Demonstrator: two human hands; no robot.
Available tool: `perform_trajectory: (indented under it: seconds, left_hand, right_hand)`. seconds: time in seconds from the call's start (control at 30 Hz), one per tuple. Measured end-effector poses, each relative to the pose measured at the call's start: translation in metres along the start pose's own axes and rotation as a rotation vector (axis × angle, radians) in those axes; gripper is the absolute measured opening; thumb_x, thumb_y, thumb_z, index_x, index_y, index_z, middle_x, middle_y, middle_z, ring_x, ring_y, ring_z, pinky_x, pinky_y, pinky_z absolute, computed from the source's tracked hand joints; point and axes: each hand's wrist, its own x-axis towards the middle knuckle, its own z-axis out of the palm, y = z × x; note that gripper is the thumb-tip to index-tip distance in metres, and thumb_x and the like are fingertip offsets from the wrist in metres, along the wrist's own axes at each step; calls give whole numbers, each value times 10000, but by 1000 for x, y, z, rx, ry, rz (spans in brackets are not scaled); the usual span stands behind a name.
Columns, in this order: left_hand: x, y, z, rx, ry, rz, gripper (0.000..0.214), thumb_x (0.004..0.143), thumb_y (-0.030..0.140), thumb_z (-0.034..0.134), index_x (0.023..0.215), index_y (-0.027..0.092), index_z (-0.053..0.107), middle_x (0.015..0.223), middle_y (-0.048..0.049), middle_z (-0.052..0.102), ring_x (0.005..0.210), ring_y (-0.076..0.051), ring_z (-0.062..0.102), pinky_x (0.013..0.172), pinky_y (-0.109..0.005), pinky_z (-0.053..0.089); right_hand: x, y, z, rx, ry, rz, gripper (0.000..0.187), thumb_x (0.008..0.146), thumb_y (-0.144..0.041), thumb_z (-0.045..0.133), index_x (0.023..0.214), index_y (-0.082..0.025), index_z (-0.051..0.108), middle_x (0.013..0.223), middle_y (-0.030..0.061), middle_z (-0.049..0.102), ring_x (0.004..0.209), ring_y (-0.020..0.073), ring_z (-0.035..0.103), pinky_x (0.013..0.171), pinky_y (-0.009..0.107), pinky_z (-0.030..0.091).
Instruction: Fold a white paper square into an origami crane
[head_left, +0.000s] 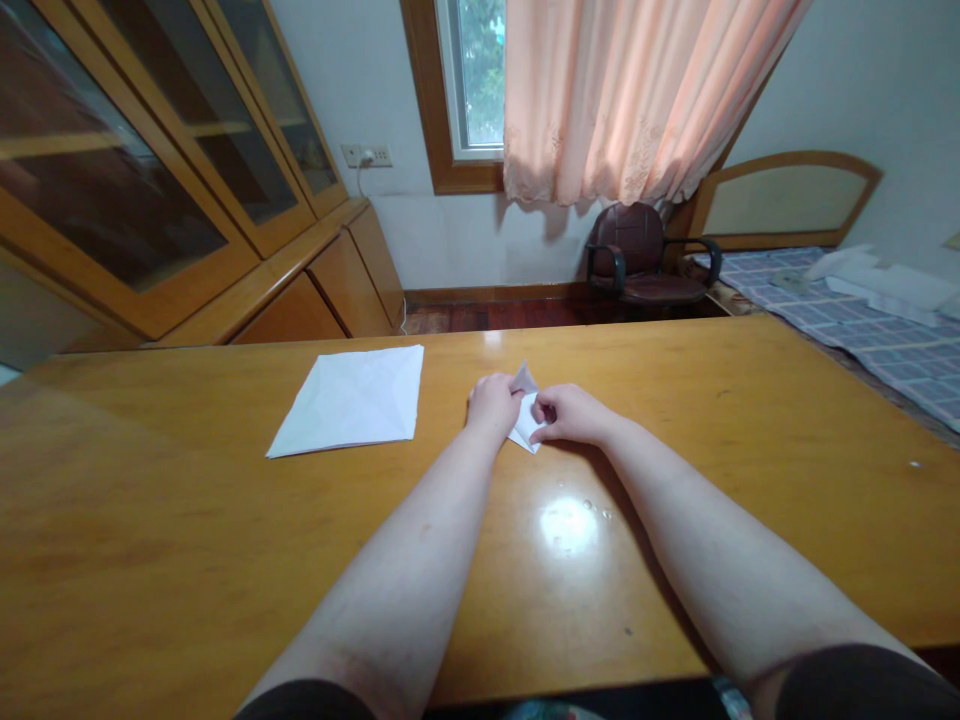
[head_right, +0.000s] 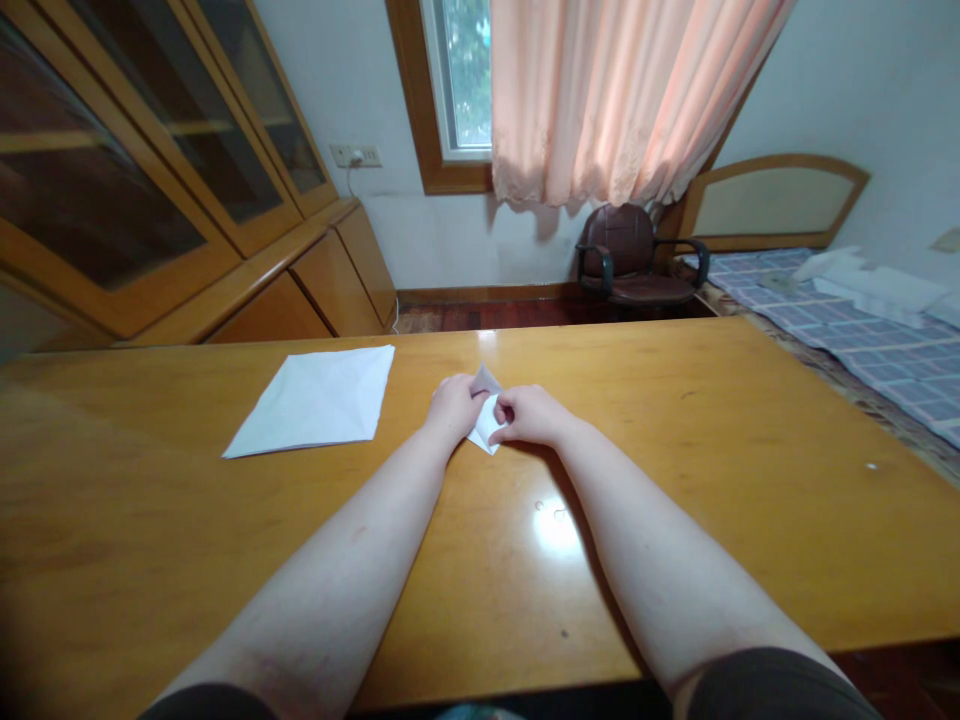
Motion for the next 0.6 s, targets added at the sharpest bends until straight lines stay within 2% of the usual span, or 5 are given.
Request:
perform_trajectory:
  seconds: [0.23, 0.47, 0.53, 0.6]
  left_hand:
    - [1, -1, 3, 19, 9, 6, 267, 846, 336, 491, 963, 220, 701, 971, -92, 675, 952, -239, 594, 825, -333, 458]
    - [0, -1, 2, 21, 18, 10, 256, 843, 334, 493, 953, 226, 698, 976, -88, 677, 946, -239, 596, 807, -331, 462]
    - [0, -1, 2, 21, 8, 3, 253, 846, 331, 495, 958, 227, 697, 979, -84, 677, 958, -231, 594, 821, -323, 456]
    - [1, -1, 2, 23, -1, -5, 252, 846, 333, 498, 960, 226, 696, 981, -83, 676, 967, -228, 591, 829, -319, 452]
  right_hand:
    - [-1, -1, -1, 43, -61, 13, 322, 586, -432, 779, 674, -195, 579, 637, -34, 566, 591, 109, 470, 559, 227, 297]
    - [-3, -3, -2, 24, -87, -27, 398, 498, -450, 829, 693, -199, 589, 649, -36, 578, 601, 116, 479, 560, 226, 291]
    - [-3, -5, -2, 35, -98, -34, 402, 539, -503, 798, 674, -193, 579, 623, -39, 558, 583, 109, 455, 552, 227, 278]
    - [-3, -6, -1, 51, -88, -16, 385, 653, -541, 711, 644, -187, 561, 591, -41, 530, 558, 102, 426, 543, 231, 264]
